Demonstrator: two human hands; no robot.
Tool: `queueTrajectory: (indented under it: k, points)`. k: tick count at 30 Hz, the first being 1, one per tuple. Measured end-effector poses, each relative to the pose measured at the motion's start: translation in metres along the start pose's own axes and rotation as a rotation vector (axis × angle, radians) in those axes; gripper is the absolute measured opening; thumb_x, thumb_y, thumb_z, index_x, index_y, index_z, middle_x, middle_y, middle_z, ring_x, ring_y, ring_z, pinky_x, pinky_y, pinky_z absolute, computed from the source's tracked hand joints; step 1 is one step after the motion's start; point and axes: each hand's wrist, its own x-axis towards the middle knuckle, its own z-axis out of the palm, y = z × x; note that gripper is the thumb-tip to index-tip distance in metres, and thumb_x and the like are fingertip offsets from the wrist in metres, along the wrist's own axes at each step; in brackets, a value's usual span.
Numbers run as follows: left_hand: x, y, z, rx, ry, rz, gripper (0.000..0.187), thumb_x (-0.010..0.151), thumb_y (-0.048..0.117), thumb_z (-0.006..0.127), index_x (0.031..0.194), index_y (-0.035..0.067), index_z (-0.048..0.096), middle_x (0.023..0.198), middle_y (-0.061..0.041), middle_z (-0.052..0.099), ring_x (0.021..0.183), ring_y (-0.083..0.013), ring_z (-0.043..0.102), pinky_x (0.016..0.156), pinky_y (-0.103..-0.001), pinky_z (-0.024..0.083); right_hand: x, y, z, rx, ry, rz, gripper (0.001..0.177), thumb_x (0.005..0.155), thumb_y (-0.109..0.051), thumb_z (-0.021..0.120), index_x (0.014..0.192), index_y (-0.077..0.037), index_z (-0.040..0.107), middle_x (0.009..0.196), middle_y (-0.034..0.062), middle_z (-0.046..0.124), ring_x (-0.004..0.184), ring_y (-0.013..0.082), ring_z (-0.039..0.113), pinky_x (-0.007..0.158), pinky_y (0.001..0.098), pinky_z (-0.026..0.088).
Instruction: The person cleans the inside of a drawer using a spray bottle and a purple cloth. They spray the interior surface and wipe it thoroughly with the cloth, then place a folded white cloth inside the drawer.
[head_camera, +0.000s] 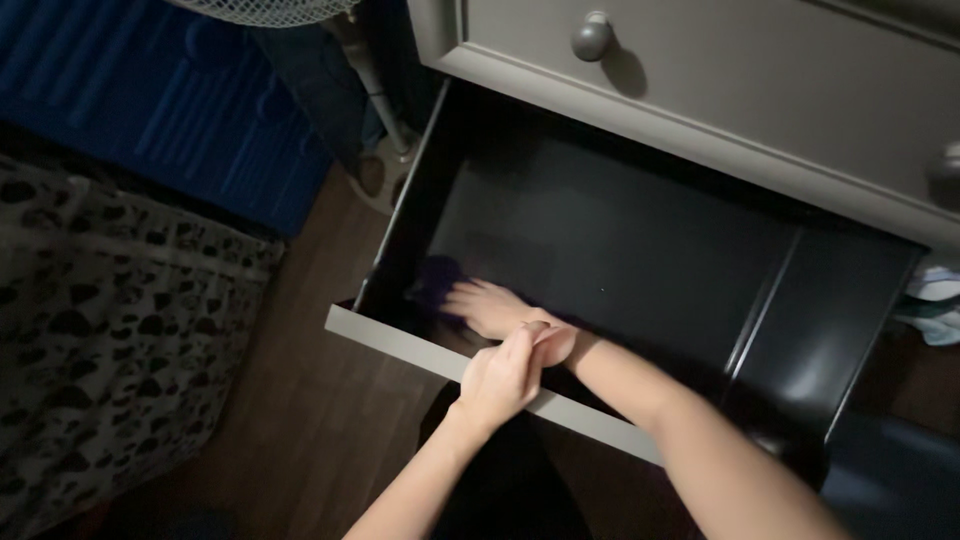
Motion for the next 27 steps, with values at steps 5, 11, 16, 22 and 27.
queueTrajectory:
  k: [5, 11, 16, 22, 27]
  points:
    - [-0.001, -0.004, 0.002, 0.007, -0.013, -0.072, 0.021, 0.095, 0.01, 0.065, 0.116, 0.01, 0.064, 0.09, -0.012, 0.071, 0.066, -0.0326, 0.071, 0.056, -0.042, 0.055, -0.1, 0.003, -0.027, 0.259, 0.082, -0.039, 0.068, 0.078, -0.037, 0.078, 0.137, -0.011, 0.06, 0.145, 0.0144, 0.053, 0.139, 0.0337, 0.04, 0.113, 0.0539, 0.029]
    - [0.003, 0.001, 0.0, -0.054, 0.034, -0.029, 0.019, 0.097, 0.007, 0.062, 0.115, 0.006, 0.059, 0.097, -0.011, 0.071, 0.069, -0.0332, 0.071, 0.057, -0.041, 0.056, -0.237, -0.014, -0.077, 0.177, -0.093, 0.072, 0.046, 0.075, -0.003, 0.066, 0.12, -0.01, 0.075, 0.129, 0.0118, 0.068, 0.129, 0.0324, 0.057, 0.109, 0.0484, 0.04]
    - [0.006, 0.006, -0.003, -0.045, 0.03, -0.042, 0.015, 0.098, 0.008, 0.062, 0.113, 0.008, 0.06, 0.097, -0.01, 0.073, 0.071, -0.033, 0.072, 0.058, -0.041, 0.056, -0.286, 0.001, -0.121, 0.253, -0.746, 0.5, 0.03, 0.081, -0.004, 0.061, 0.101, -0.016, 0.08, 0.11, 0.0039, 0.078, 0.103, 0.0183, 0.074, 0.096, 0.0347, 0.058]
    - [0.011, 0.009, -0.003, 0.003, -0.025, -0.078, 0.017, 0.099, 0.012, 0.061, 0.115, 0.009, 0.061, 0.101, -0.012, 0.074, 0.074, -0.035, 0.073, 0.06, -0.042, 0.058, -0.242, 0.068, -0.186, 0.279, 0.359, 0.502, 0.024, 0.081, -0.009, 0.066, 0.103, -0.009, 0.075, 0.11, 0.0106, 0.075, 0.102, 0.0274, 0.073, 0.092, 0.0386, 0.059]
    - [0.011, 0.007, -0.001, 0.032, -0.097, -0.071, 0.02, 0.098, 0.012, 0.06, 0.117, 0.009, 0.061, 0.105, -0.012, 0.074, 0.075, -0.0368, 0.072, 0.06, -0.044, 0.058, -0.194, 0.061, -0.147, 0.05, 0.172, 0.396, 0.04, 0.074, -0.001, 0.063, 0.11, -0.013, 0.076, 0.118, 0.0097, 0.067, 0.112, 0.0321, 0.06, 0.099, 0.0431, 0.05]
